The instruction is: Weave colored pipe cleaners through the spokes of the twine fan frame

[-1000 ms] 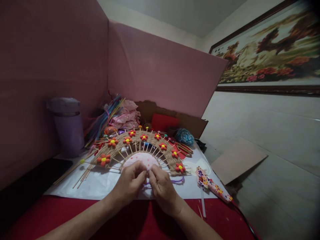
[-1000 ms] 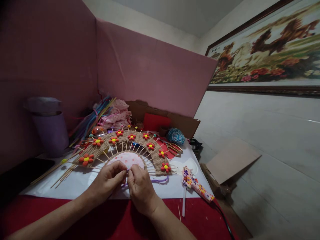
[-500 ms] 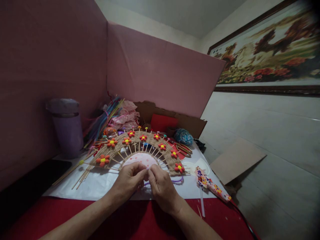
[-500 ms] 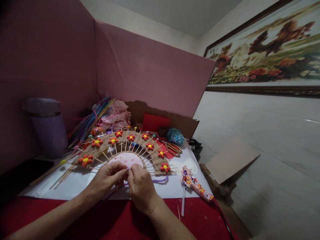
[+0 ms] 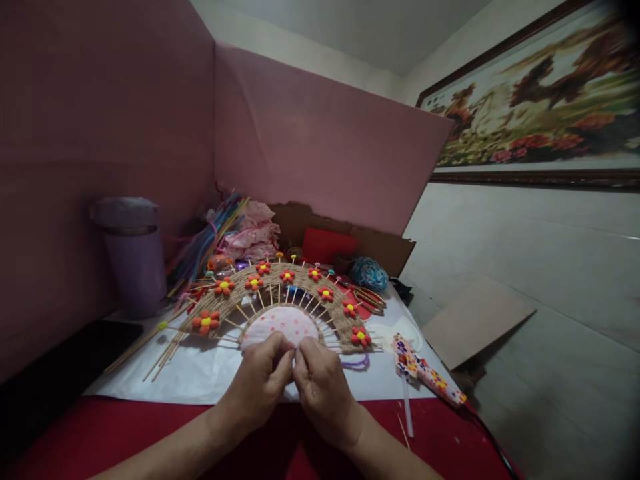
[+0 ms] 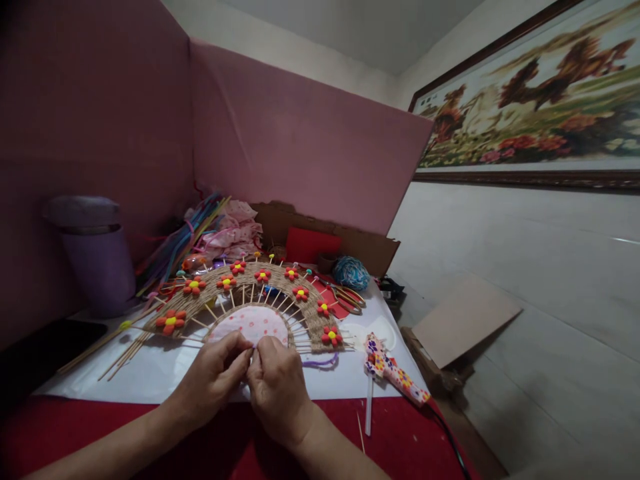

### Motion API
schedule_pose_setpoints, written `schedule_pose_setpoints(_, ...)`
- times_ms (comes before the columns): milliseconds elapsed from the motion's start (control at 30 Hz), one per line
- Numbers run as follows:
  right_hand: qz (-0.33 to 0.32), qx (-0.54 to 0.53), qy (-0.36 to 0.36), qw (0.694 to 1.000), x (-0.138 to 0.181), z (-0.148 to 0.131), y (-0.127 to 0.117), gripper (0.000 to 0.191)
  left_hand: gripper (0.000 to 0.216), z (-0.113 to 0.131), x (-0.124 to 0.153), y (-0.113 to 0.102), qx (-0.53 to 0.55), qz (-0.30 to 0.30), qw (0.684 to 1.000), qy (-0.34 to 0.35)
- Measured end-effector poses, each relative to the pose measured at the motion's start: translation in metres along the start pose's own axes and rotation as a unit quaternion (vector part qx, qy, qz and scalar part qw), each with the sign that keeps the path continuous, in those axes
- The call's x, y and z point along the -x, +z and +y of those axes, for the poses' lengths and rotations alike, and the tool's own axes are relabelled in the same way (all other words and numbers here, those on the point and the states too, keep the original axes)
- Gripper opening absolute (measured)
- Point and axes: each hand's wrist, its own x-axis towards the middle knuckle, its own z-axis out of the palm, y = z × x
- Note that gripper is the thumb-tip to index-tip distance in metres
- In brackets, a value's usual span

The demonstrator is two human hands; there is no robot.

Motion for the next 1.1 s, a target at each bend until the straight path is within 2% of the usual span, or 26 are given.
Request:
schedule_pose_setpoints(167,0.025,0.055,-0.019,0.998,0.006,-0.002,0.007,0.021,0.022,-0.001,0.003,0.007,0.036,0.025,0.999,-0.032)
schedule_pose_setpoints(267,0.016,0.029,0.002,0.999,0.004,-0.002,0.006,0.021,0.022,0.0,0.0,0.005,0.066,0.018,0.997,-0.039)
schedule_pose_setpoints(400,0.024,-0.024,0.051,0.998,-0.001,-0.001,0.002,0.021,0.019,0.001,-0.005,0.002,0.078,0.009,0.997,-0.015)
schedule_pose_setpoints(633,0.007,-0.032,0.027,0.999,-0.004,0.002,-0.004,0.025,0.025,0.001,-0.008,-0.002,0.073,-0.007,0.997,-0.038)
schedule_pose_setpoints(767,-0.004,-0.036,0.039,0.999,-0.007,0.001,-0.008,0.022,0.023,0.005,-0.007,-0.005,0.041,-0.003,0.999,-0.005)
schedule_pose_setpoints(867,-0.013,-0.061,0.044,0.997,-0.008,0.0,-0.01,0.021,0.022,0.006,-0.007,-0.005,0.062,-0.007,0.998,-0.006)
schedule_pose_setpoints(967,-0.014,-0.083,0.033,0.996,-0.008,-0.001,-0.012,0.021,0.022,0.004,-0.009,-0.006,0.089,-0.002,0.996,-0.013)
schedule_pose_setpoints(1100,-0.016,-0.069,0.012,0.997,-0.008,0.001,-0.012,0.02,0.019,0.0,-0.011,-0.008,0.05,0.011,0.999,0.02)
